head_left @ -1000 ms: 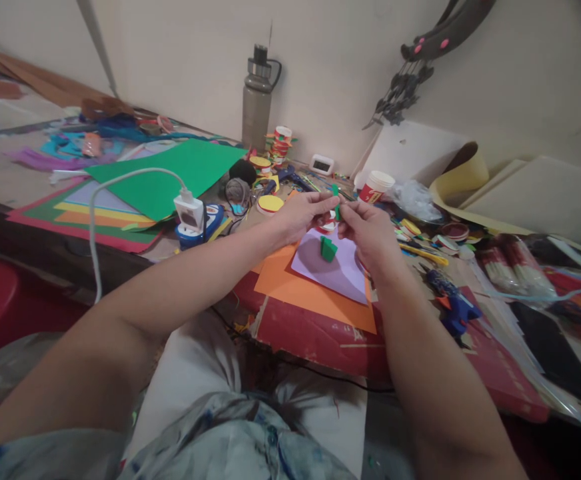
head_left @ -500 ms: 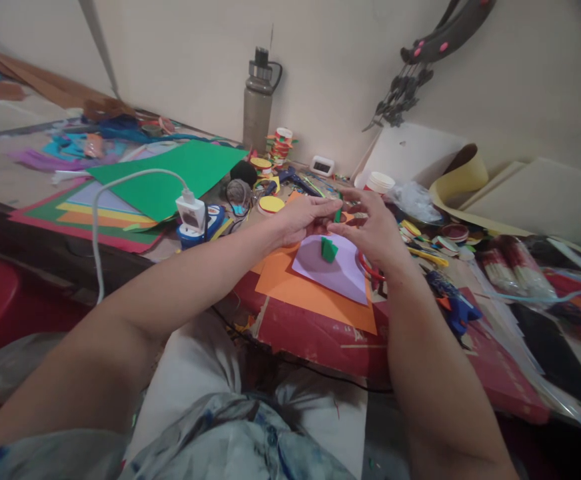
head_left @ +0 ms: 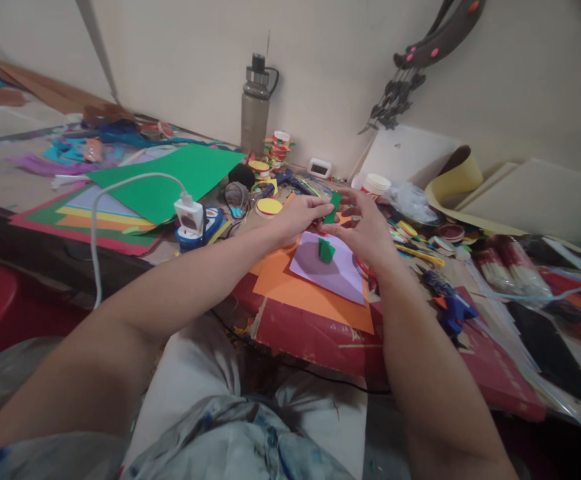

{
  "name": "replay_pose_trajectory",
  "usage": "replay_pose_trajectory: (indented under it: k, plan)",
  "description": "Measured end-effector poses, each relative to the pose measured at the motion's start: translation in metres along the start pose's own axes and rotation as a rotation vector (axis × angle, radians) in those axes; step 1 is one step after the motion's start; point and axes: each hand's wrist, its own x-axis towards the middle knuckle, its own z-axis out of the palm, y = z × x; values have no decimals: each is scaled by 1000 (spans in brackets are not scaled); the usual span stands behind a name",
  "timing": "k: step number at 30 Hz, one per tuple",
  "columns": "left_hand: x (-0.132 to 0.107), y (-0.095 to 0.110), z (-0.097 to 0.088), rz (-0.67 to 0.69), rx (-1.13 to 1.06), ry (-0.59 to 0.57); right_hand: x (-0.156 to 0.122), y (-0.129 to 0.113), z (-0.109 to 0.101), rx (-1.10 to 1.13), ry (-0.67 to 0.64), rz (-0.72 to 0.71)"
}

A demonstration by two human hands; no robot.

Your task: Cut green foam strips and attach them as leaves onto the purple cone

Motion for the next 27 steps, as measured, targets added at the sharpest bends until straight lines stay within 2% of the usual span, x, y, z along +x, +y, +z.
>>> replay_pose_trajectory:
  k: [5,9,15,20,27]
  plan:
    - [1,-3,0,155,262,-27,2,-1,5,167,114,131]
    - [1,-7,0,200,358,-85,2,-1,8,188,195,182]
    - [1,-10,-2,183,364,-117,2,0,12,176,242,196]
    - [-4,-3,2,100,379,-72,2,4,15,197,236,195]
    - [-9,-1,5,21,205,-86,-1,-7,16,226,183,134]
